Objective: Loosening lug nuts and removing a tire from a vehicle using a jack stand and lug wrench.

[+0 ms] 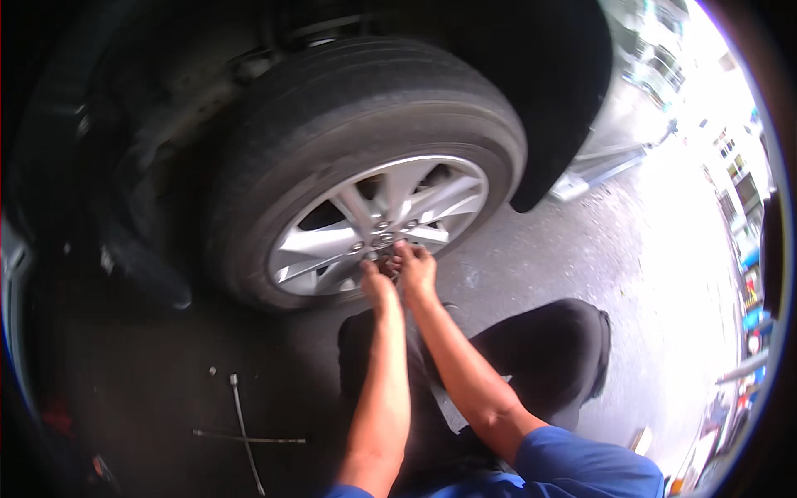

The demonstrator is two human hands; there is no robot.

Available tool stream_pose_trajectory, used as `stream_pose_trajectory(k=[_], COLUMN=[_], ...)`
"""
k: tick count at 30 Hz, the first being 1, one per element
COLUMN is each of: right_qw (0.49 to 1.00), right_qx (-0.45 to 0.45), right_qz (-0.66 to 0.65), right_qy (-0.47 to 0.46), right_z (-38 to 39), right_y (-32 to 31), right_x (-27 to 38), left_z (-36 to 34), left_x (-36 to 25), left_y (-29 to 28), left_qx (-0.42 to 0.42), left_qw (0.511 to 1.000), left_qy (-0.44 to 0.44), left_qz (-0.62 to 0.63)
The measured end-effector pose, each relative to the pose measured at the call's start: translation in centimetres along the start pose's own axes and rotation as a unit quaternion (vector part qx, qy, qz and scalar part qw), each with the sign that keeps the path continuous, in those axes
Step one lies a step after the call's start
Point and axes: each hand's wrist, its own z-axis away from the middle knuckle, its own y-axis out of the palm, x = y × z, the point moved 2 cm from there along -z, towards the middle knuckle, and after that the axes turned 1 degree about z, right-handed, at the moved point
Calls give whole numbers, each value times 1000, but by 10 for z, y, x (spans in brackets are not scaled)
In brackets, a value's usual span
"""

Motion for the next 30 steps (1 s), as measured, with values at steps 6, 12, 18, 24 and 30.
stream_pose_trajectory(k=[6, 12, 18, 24, 30], right_qw=[992, 972, 998, 999, 996], right_qx=[35, 121, -39, 45, 63], right_qz=[-74, -133, 53, -8, 0], right_qy=[98, 149, 7, 29, 62], right_z=[14, -3, 2, -7, 6], right_y=[18, -10, -16, -6, -3], right_x=[3, 0, -8, -6, -12], left_z=[3, 17, 26, 11, 14], left_x=[-25, -20, 1, -11, -9], left_y=[-11, 3, 3, 3, -3], left_qx=[-31, 48, -27, -81, -54], left_qw=[980, 985, 999, 965, 971], left_qy=[146, 105, -18, 181, 185], left_qz=[-128, -126, -12, -169, -141])
